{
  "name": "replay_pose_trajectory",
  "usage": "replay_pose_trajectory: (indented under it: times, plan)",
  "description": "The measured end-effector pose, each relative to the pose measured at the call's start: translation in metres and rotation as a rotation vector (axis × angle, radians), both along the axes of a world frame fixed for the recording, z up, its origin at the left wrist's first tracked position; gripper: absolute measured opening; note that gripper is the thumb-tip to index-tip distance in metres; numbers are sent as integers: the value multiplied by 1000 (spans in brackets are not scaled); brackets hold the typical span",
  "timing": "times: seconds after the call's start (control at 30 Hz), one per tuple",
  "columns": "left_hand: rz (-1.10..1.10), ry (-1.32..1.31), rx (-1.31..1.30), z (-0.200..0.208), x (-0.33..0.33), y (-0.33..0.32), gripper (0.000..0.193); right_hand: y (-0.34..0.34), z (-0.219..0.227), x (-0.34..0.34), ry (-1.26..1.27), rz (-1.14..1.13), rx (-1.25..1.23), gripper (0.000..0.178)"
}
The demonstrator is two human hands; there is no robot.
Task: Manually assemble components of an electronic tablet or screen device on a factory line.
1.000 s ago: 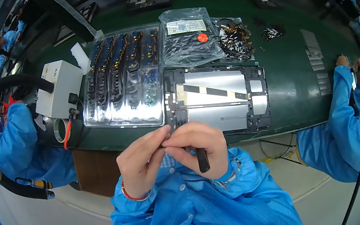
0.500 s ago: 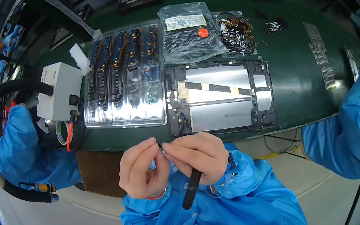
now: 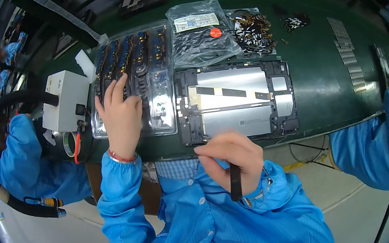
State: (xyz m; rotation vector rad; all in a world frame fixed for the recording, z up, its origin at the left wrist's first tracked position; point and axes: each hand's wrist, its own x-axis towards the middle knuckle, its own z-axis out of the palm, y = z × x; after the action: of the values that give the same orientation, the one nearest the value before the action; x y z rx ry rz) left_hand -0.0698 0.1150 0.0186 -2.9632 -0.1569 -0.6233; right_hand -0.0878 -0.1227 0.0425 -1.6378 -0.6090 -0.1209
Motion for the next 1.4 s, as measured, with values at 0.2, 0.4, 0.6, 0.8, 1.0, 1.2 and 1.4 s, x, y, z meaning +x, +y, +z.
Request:
replay_pose_trajectory:
  times: [0.2, 0.4, 0.6, 0.8, 1.0, 1.2, 1.4]
  plan:
    - [28, 245, 14, 19, -33, -13, 38, -40, -3, 5, -64, -173, -88, 18]
    - [-427, 68, -400, 49, 12, -58, 39, -53, 14, 64, -242, -388, -482, 21]
    - [-563, 183, -413, -2, 69, -95, 51, -36, -29, 130, -607, -204, -819, 32]
    - [-630, 86, -676, -27, 79, -94, 69, -35, -34, 127, -712, -164, -946, 33]
    - [-617, 68, -742, -29, 78, -95, 71, -32, -37, 131, -742, -207, -937, 30]
    - [-623, 36, -727, -27, 76, -94, 71, -31, -37, 129, -685, -166, -997, 27]
    - [-772, 40, -678, -32, 82, -97, 67, -32, -22, 128, -447, -97, -978, 21]
